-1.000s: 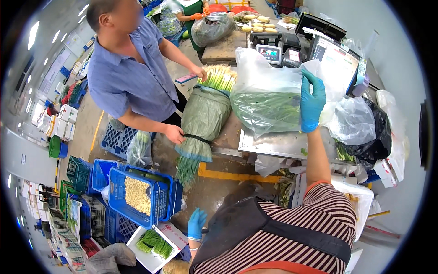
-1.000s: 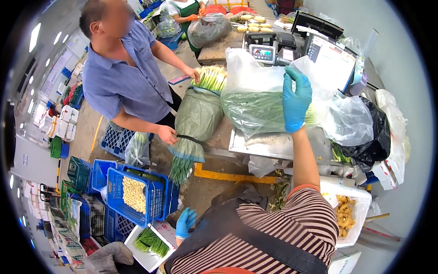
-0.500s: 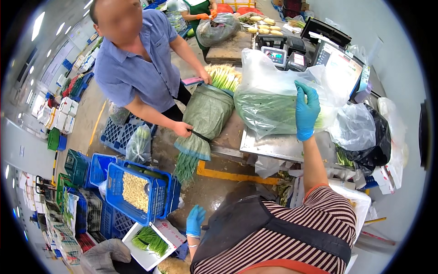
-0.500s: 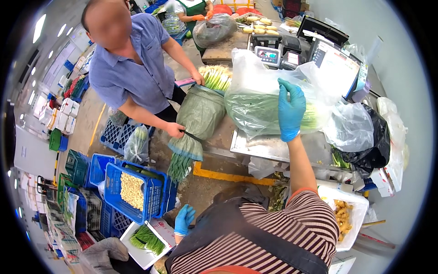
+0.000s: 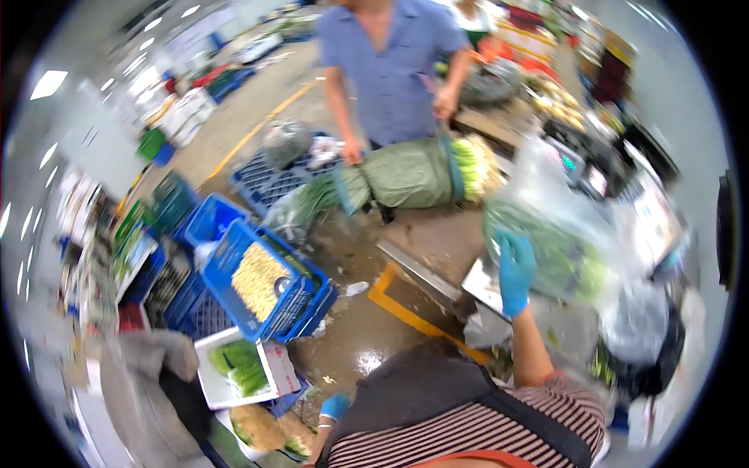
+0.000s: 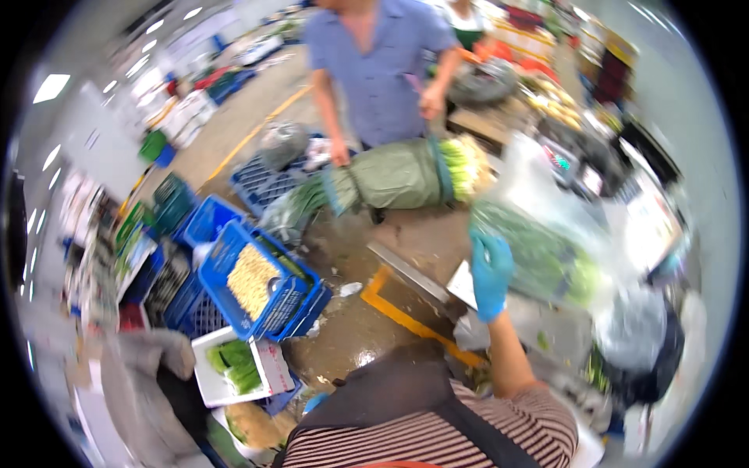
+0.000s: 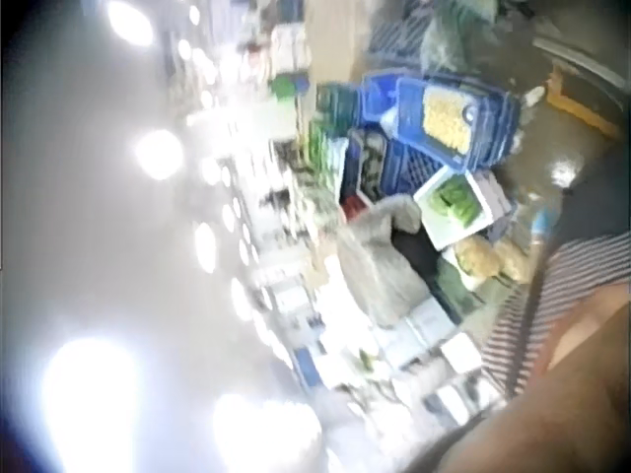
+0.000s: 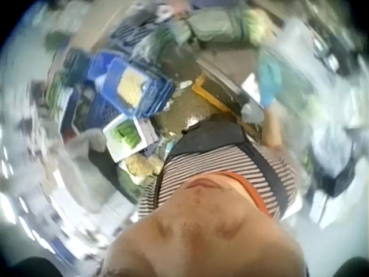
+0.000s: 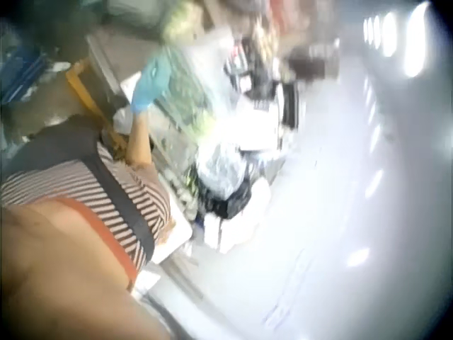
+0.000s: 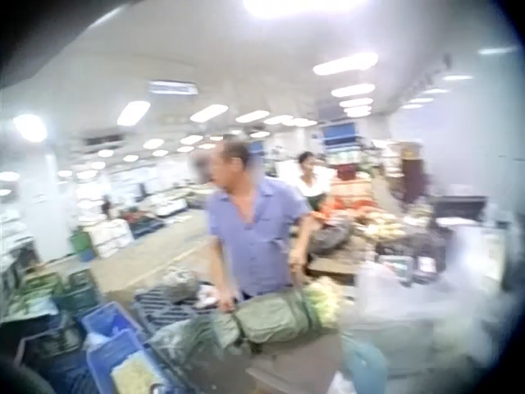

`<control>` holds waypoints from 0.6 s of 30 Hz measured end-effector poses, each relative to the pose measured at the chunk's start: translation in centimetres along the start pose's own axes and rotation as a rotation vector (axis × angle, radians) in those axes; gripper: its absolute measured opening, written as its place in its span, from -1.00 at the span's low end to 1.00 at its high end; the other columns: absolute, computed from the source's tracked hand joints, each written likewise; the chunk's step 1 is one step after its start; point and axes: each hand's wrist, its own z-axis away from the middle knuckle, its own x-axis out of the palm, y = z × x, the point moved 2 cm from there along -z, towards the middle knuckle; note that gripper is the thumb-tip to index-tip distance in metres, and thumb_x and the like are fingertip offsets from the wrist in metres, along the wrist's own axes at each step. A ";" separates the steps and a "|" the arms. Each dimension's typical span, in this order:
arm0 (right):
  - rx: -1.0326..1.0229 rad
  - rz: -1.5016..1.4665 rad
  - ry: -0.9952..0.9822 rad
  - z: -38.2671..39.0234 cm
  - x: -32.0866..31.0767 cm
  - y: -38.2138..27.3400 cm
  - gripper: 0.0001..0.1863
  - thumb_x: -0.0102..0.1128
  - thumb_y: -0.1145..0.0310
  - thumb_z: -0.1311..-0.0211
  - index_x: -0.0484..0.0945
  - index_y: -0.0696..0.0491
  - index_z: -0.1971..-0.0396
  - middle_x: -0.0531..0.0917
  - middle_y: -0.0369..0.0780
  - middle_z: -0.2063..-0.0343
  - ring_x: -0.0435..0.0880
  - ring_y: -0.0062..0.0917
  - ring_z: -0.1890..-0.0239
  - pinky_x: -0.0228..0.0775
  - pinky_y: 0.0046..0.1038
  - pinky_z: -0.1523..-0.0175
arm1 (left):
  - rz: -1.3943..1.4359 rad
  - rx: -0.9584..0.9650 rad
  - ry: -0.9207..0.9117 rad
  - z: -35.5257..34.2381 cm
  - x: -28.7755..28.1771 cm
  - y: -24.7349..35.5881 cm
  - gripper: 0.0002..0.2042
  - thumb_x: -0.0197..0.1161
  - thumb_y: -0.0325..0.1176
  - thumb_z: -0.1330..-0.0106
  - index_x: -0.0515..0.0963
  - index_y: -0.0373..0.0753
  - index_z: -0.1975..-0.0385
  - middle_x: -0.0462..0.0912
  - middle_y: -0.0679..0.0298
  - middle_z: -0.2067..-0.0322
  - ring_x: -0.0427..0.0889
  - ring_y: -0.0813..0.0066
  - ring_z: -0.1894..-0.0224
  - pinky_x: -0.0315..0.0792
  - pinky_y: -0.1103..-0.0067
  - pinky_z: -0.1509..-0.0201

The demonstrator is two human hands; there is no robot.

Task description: The person bundles green onions by wrapping them with tape and places the bundles into plastic bags by hand.

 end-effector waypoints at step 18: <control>0.113 -0.347 -0.789 7.7 12.1 -6.1 -0.68 0.00 0.51 -0.33 0.54 0.11 -0.05 0.61 -0.26 0.21 0.58 -0.62 0.22 0.40 -0.55 0.06 | 0.085 -0.305 0.328 5.7 9.2 3.9 -0.81 0.23 -0.22 -0.10 0.58 -0.18 0.62 0.62 0.02 0.51 0.60 -0.01 0.47 0.43 0.25 0.43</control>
